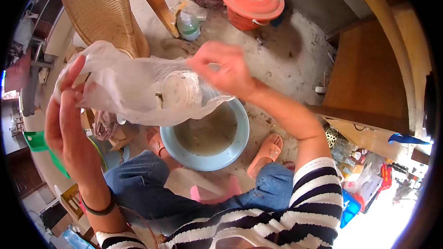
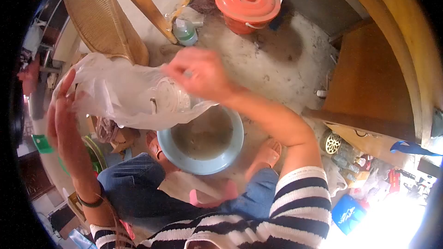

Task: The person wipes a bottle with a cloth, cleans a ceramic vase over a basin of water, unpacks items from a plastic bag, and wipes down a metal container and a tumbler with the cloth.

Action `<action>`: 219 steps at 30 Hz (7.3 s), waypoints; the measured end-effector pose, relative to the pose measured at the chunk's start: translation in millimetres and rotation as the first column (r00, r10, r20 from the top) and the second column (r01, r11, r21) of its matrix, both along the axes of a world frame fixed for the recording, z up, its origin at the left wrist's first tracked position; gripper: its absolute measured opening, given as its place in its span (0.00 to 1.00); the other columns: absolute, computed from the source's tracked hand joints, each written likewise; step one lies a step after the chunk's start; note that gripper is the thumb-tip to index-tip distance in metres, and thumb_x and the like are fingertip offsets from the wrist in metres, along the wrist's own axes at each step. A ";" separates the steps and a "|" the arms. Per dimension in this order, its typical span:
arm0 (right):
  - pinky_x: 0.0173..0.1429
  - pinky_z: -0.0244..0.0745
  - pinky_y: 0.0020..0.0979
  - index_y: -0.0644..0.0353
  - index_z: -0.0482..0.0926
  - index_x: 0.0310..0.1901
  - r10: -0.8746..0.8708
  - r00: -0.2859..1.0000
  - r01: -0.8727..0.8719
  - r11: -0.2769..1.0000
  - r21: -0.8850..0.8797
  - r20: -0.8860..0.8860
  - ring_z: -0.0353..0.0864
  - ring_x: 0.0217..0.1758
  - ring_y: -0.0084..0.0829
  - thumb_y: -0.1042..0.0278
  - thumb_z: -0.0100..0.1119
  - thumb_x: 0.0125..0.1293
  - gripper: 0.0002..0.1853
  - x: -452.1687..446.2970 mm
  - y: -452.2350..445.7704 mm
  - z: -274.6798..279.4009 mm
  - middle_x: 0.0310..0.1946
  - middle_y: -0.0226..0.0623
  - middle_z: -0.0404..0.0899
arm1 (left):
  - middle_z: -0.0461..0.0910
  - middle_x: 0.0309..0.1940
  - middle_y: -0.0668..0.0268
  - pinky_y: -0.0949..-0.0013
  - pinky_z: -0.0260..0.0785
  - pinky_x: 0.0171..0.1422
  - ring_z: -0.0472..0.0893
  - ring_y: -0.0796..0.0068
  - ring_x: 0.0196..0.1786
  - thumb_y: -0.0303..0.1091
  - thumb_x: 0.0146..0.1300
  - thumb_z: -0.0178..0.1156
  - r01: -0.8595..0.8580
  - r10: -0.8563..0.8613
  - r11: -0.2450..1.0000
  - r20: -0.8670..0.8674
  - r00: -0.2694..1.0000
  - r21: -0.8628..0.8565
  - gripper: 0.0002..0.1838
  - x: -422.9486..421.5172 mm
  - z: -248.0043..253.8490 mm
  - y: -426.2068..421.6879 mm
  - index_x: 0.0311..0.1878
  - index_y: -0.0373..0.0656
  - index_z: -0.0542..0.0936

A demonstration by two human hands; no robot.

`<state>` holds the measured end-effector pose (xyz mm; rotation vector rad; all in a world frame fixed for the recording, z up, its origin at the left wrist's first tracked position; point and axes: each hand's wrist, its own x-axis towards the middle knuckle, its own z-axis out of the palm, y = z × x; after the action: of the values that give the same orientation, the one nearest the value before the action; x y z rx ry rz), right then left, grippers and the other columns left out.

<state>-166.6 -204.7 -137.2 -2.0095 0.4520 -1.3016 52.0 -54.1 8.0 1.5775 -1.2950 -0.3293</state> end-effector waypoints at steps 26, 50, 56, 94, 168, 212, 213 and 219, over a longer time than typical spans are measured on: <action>0.65 0.69 0.39 0.51 0.71 0.59 -0.418 0.365 0.531 0.827 -0.183 -0.832 0.68 0.63 0.44 0.74 0.61 0.57 0.26 118.9 -158.2 -194.7 0.53 0.41 0.71 | 0.69 0.68 0.45 0.54 0.64 0.73 0.74 0.62 0.64 0.44 0.75 0.39 -0.291 0.289 0.956 0.074 0.954 0.018 0.16 22.0 9.1 25.1 0.39 0.44 0.72; 0.68 0.67 0.43 0.50 0.74 0.60 -0.365 0.068 0.813 0.560 -0.161 -0.929 0.68 0.64 0.48 0.79 0.58 0.51 0.30 -351.9 149.4 -167.8 0.57 0.45 0.72 | 0.80 0.57 0.51 0.75 0.71 0.51 0.82 0.75 0.48 0.26 0.73 0.49 0.219 -0.234 0.929 -0.013 0.972 -0.297 0.13 -41.2 17.2 16.1 0.47 0.28 0.80; 0.66 0.70 0.42 0.51 0.75 0.61 -0.503 0.153 0.616 0.722 -0.316 -0.851 0.70 0.66 0.41 0.69 0.60 0.57 0.27 -293.5 111.5 -74.9 0.60 0.40 0.73 | 0.82 0.55 0.58 0.80 0.63 0.47 0.80 0.82 0.48 0.34 0.74 0.52 0.115 -0.135 0.969 -0.076 0.988 -0.218 0.14 -43.9 17.9 23.8 0.45 0.32 0.81; 0.56 0.75 0.39 0.66 0.74 0.58 -0.097 0.281 0.745 0.649 0.154 -0.955 0.82 0.51 0.42 0.41 0.72 0.51 0.40 86.6 -170.3 -245.9 0.53 0.48 0.80 | 0.75 0.51 0.47 0.56 0.74 0.64 0.77 0.64 0.53 0.44 0.71 0.42 -0.298 0.294 0.954 -0.224 0.929 0.014 0.31 72.8 12.3 69.1 0.68 0.27 0.67; 0.72 0.63 0.42 0.58 0.72 0.64 -0.633 0.739 0.632 0.770 -0.090 -0.231 0.66 0.71 0.43 0.62 0.79 0.46 0.40 -212.1 261.4 139.0 0.66 0.42 0.68 | 0.73 0.56 0.47 0.51 0.67 0.61 0.74 0.45 0.57 0.44 0.37 0.81 0.592 -0.583 0.806 0.194 0.789 0.019 0.57 -223.0 -73.3 68.6 0.69 0.36 0.59; 0.30 0.69 0.38 0.64 0.75 0.32 -0.875 0.465 0.885 0.464 0.038 -0.138 0.74 0.24 0.46 0.66 0.55 0.72 0.12 -215.1 259.2 151.9 0.22 0.44 0.75 | 0.67 0.65 0.54 0.54 0.58 0.72 0.66 0.49 0.66 0.34 0.26 0.82 0.590 -0.542 0.803 0.306 0.783 -0.085 0.62 -231.8 -70.7 70.0 0.70 0.38 0.58; 0.29 0.69 0.38 0.64 0.75 0.32 -0.872 0.464 0.886 0.458 0.077 -0.157 0.74 0.24 0.46 0.66 0.55 0.73 0.12 -215.7 260.2 151.0 0.22 0.45 0.75 | 0.67 0.65 0.54 0.54 0.58 0.72 0.66 0.49 0.66 0.35 0.26 0.82 0.591 -0.546 0.802 0.302 0.781 -0.080 0.62 -231.5 -72.9 70.4 0.70 0.38 0.58; 0.27 0.67 0.40 0.63 0.75 0.32 -0.892 0.430 0.901 0.434 0.000 -0.137 0.73 0.22 0.50 0.67 0.53 0.73 0.12 -220.1 251.8 137.5 0.20 0.46 0.73 | 0.68 0.65 0.54 0.54 0.58 0.72 0.67 0.49 0.67 0.36 0.28 0.82 0.607 -0.559 0.791 0.310 0.769 -0.079 0.62 -230.4 -77.2 65.0 0.70 0.37 0.58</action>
<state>-386.6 47.1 0.3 -1.7670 1.8227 -1.6982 -178.3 10.9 -69.2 1.0534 -1.9792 -0.3773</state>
